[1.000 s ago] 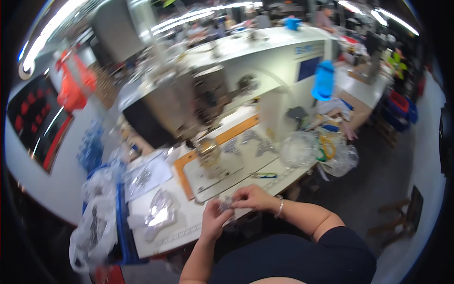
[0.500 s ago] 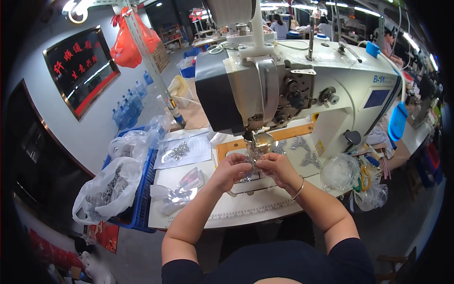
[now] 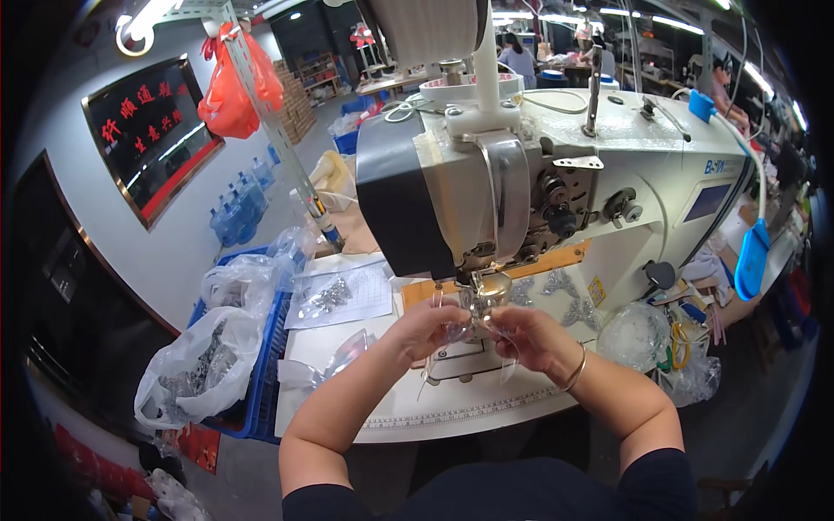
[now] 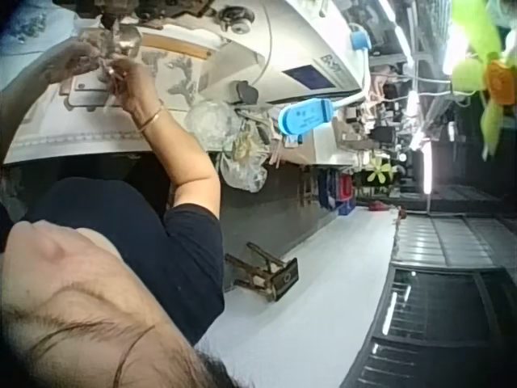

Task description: The person sews small, shiny, silver decorative pieces onto clear plastic bags using a sewing machine. They repeatedly pick up a bag, align the decoration, stitch it in place, and trim the thread with scissors. The finished items are placed on the table.

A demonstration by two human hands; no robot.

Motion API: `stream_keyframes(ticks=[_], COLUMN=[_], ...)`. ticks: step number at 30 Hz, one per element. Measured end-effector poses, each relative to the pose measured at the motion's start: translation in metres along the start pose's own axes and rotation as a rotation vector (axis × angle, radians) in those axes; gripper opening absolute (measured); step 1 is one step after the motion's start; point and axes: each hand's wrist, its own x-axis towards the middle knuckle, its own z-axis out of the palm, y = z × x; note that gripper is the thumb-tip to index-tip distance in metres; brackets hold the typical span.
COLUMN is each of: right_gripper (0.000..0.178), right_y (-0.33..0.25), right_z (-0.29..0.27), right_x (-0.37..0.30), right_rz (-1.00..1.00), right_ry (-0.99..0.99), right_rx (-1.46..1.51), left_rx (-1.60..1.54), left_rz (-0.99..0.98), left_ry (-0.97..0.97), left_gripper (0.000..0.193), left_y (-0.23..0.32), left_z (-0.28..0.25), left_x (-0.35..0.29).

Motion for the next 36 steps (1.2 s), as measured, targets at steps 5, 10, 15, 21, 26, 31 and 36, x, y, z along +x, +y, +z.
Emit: stream_keyframes(ticks=[5,10,15,21,26,31,36], right_gripper=[0.010,0.011,0.014,0.019,0.025,0.024,0.020], right_y=[0.001,-0.010,-0.018,-0.029,-0.033,-0.041,-0.041], right_z=[0.002,0.008,0.009,0.007,0.009,0.002,0.001], right_x=[-0.001,0.002,0.004,0.014,0.023,0.020,0.019], right_rz=[-0.016,-0.065,-0.155,-0.222,-0.495,-0.507,-0.530], right_ry=[-0.006,0.018,0.051,0.061,0.188,0.241,0.256], right_rx=[0.004,-0.043,-0.217,-0.489,-0.682,-0.852,-0.904], left_rx=[-0.022,-0.004,0.035,0.045,0.092,0.137,0.192], left_rz=[-0.023,0.012,0.035,0.035,0.042,0.135,0.121], left_ry=[0.048,0.053,0.030,0.049,0.187,0.188,0.212], left_gripper=[0.015,0.012,0.014,0.015,0.021,0.025,0.028], left_y=[-0.003,0.009,0.015,0.025,0.029,0.030,0.034], left_z=[0.001,0.005,0.004,0.005,0.003,0.002,0.006], left_x=[-0.002,0.004,0.008,0.010,0.018,0.022,0.018])
